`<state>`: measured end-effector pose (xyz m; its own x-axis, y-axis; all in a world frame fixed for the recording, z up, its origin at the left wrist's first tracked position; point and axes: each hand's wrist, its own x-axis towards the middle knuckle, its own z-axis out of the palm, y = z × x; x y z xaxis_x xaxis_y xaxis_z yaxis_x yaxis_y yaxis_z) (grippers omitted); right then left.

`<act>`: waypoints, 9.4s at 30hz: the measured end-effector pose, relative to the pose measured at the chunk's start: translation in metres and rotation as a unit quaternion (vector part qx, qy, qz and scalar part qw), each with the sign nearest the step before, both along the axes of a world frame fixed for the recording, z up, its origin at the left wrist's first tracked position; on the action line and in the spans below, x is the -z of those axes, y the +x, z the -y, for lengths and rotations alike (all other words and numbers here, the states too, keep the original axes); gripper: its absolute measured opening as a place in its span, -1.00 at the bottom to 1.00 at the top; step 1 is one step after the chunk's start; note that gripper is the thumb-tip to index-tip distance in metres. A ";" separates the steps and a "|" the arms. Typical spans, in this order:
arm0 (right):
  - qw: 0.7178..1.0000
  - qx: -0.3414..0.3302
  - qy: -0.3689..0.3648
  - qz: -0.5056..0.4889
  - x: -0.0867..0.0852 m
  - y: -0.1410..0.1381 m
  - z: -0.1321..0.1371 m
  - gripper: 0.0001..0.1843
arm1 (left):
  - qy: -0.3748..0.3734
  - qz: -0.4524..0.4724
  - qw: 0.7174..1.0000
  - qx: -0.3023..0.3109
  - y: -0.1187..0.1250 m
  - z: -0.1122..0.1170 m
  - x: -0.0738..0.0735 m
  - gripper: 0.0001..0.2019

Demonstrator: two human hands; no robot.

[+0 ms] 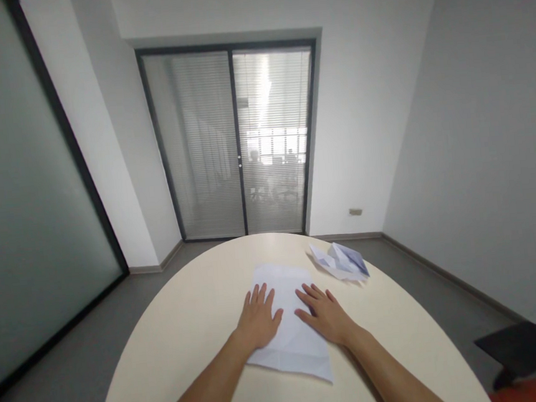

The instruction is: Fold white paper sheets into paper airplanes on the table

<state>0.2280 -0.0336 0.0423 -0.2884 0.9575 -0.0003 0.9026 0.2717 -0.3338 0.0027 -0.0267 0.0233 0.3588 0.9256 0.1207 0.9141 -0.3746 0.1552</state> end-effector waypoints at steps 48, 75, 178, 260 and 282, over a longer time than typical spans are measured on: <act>0.989 -0.070 0.125 -0.028 0.002 -0.004 0.000 -0.32 | 0.028 0.074 0.992 0.096 -0.025 0.004 -0.006 -0.45; 0.974 -0.084 0.177 -0.115 0.014 0.008 -0.015 -0.70 | 0.115 0.110 0.981 0.113 -0.024 -0.006 0.006 -0.75; 0.989 0.120 0.033 0.076 0.016 0.004 -0.003 -0.37 | -0.018 0.038 0.998 0.056 -0.010 0.022 -0.008 -0.32; 0.982 -0.050 0.162 -0.086 -0.004 -0.010 0.000 -0.63 | 0.109 0.076 0.983 0.129 -0.012 0.017 -0.015 -0.74; 0.964 -0.058 0.234 -0.114 -0.012 -0.007 -0.001 -0.57 | 0.015 0.096 0.984 0.147 -0.014 0.022 -0.008 -0.44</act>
